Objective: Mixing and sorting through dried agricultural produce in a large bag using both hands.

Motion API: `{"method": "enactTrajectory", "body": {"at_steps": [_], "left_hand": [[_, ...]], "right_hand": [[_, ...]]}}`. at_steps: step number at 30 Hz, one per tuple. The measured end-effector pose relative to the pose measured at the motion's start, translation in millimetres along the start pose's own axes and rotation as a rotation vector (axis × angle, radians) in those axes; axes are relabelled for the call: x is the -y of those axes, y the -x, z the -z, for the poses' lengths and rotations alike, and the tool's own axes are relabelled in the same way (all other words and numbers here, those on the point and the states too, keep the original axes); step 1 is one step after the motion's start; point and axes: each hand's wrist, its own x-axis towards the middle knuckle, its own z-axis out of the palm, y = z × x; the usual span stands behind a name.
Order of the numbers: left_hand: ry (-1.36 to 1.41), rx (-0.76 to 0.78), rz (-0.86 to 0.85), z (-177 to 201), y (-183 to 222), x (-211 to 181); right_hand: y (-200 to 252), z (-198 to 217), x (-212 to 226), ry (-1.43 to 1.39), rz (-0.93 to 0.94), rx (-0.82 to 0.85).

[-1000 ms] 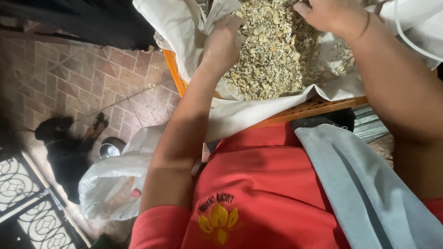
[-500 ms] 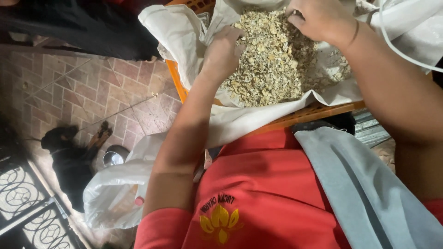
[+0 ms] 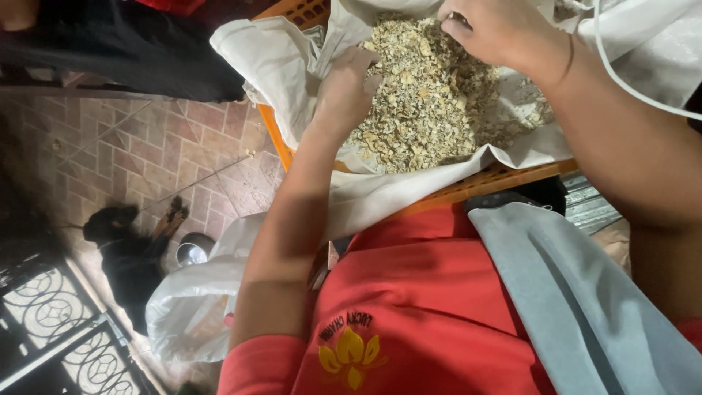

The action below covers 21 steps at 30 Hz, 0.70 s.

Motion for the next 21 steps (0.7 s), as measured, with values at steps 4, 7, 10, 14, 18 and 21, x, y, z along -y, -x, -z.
{"method": "enactTrajectory", "body": {"at_steps": [4, 7, 10, 14, 18, 21], "left_hand": [[-0.020, 0.017, 0.018, 5, 1, -6], [0.025, 0.030, 0.034, 3, 3, -5], [0.017, -0.042, -0.063, 0, 0, -1], [0.036, -0.003, -0.002, 4, -1, -6], [0.044, 0.007, 0.017, 3, 0, -5], [0.031, -0.019, -0.011, -3, -2, 1]], "right_hand": [[2, 9, 19, -0.129, 0.034, 0.035], [4, 3, 19, 0.086, -0.065, 0.128], [4, 13, 22, 0.149, -0.050, 0.098], [4, 16, 17, 0.101, -0.063, 0.086], [12, 48, 54, 0.067, -0.149, 0.268], [10, 34, 42, 0.118, -0.092, 0.157]]}}
